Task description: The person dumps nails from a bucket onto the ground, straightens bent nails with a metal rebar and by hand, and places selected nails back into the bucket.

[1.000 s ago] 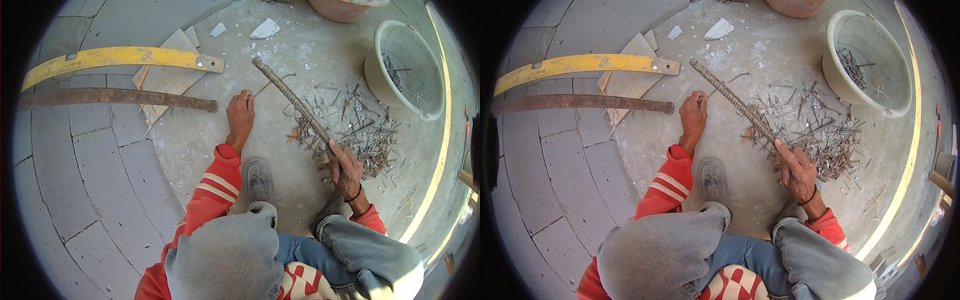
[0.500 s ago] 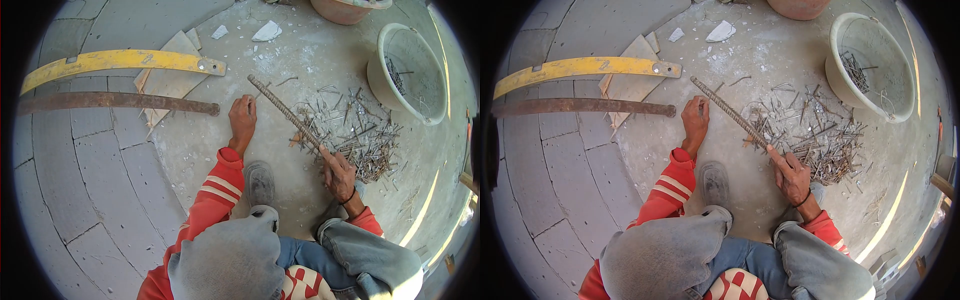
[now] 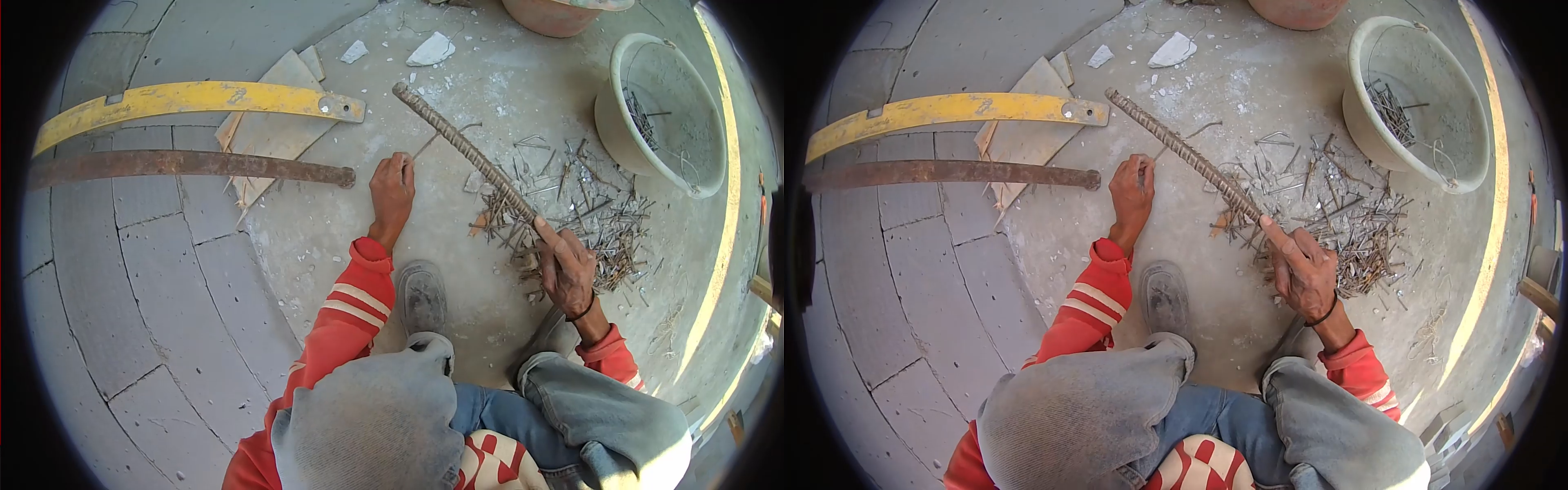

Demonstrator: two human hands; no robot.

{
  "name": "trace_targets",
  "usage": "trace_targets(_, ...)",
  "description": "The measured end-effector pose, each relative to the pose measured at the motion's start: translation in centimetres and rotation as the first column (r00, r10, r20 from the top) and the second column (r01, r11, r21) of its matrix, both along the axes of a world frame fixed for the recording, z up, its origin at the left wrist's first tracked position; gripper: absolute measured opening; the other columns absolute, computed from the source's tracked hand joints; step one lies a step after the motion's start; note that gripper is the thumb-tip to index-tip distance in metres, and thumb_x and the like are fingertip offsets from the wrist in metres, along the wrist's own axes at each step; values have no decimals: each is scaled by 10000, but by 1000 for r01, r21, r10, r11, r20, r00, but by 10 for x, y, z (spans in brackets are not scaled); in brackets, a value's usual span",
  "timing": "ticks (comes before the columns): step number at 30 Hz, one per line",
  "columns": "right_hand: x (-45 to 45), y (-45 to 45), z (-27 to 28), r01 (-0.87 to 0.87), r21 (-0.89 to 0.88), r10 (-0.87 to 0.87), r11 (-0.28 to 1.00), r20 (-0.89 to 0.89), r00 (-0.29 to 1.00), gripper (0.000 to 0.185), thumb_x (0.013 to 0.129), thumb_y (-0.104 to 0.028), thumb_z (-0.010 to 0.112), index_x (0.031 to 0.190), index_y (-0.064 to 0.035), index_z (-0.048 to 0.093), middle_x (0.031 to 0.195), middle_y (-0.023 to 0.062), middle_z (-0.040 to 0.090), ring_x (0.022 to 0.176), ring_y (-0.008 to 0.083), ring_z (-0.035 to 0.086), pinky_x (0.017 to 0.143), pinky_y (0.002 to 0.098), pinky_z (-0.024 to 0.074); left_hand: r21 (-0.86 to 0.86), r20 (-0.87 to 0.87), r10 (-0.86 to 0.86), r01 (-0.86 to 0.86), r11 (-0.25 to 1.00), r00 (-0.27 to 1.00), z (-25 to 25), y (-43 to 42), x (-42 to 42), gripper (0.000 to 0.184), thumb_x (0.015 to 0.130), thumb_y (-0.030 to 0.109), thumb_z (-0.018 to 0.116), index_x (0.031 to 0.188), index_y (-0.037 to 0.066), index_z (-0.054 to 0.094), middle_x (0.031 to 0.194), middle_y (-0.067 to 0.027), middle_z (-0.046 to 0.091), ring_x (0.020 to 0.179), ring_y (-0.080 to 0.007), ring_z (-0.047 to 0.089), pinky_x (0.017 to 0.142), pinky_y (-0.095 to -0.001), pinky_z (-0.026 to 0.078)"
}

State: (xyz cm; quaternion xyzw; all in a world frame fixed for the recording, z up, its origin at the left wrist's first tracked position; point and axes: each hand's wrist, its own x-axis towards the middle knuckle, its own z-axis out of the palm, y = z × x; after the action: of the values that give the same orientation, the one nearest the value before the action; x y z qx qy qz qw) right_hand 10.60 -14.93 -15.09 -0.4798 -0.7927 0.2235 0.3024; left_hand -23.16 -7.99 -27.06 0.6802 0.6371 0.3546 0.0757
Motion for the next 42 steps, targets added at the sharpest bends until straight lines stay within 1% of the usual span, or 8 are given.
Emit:
trace_targets(4, 10, 3, -45, -53, -141, 101, 989, 356, 929, 768, 866, -42, 711, 1569, -269, 500, 791, 78, 561, 562, 271, 590, 509, 412, 504, -4, -5, -8, 8, 1000, 1000, 0, -1, -1, 124, 909, -56, 676, 983, 25, 616, 857, -146, 676, 786, -345, 662, 701, -437, 529)
trace_targets(11, 4, -9, -18, -81, -99, 92, 992, 112, 989, 801, 886, -93, 701, 1611, -303, 431, 804, 94, 571, 559, 299, 594, 517, 448, 512, -24, -18, 19, -20, 1000, 1000, 5, -1, 1, 132, 907, -63, 679, 985, 29, 623, 846, -145, 680, 779, -331, 667, 698, -420, 532)
trace_targets(18, 4, 9, -49, -9, -130, 47, 991, 294, 955, 741, 860, -18, 720, 1535, -277, 557, 778, 74, 540, 538, 284, 553, 505, 420, 490, -6, -61, 1, -1, 1000, 998, -3, 3, 0, 123, 913, -43, 688, 994, 27, 628, 873, -154, 693, 801, -346, 670, 714, -441, 529)
trace_targets(23, 0, 0, -14, 14, -204, -18, 979, -18, 1000, 716, 857, 3, 711, 1509, -262, 583, 760, 70, 526, 540, 285, 553, 508, 423, 503, 17, -74, 10, -8, 1000, 997, 0, -2, 1, 136, 908, -46, 690, 1008, 26, 632, 903, -146, 700, 829, -356, 668, 738, -449, 528)
trace_targets(30, 3, 16, -31, -41, 3, 40, 999, 127, 991, 737, 840, 7, 715, 1511, -266, 583, 770, 58, 519, 530, 268, 543, 500, 409, 503, 22, -82, 13, -11, 1000, 997, -4, -1, 3, 133, 906, -52, 682, 999, 22, 623, 901, -146, 695, 830, -356, 662, 741, -447, 524)
trace_targets(32, -2, 21, -46, -50, -92, 85, 995, 440, 894, 757, 850, -15, 707, 1540, -284, 546, 779, 60, 520, 541, 264, 567, 496, 410, 508, 4, -83, 16, -16, 1000, 996, -4, 0, 2, 127, 901, -56, 678, 984, 19, 617, 893, -145, 689, 827, -358, 656, 737, -451, 519)
trace_targets(38, 4, -2, -22, -66, -75, 76, 995, 132, 988, 743, 909, -96, 660, 1589, -315, 461, 819, 103, 576, 593, 321, 630, 515, 466, 525, 18, -88, 24, -22, 1000, 996, -2, 0, 2, 118, 899, -59, 672, 972, 16, 617, 891, -147, 688, 833, -351, 658, 739, -452, 517)
trace_targets(42, 15, -1, -51, -33, -148, 76, 988, 292, 953, 704, 912, -104, 665, 1566, -305, 499, 820, 110, 590, 597, 331, 623, 530, 473, 520, -8, -53, 18, -18, 1000, 998, -2, -2, 4, 111, 899, -52, 678, 962, 19, 620, 886, -144, 694, 831, -349, 663, 738, -450, 520)
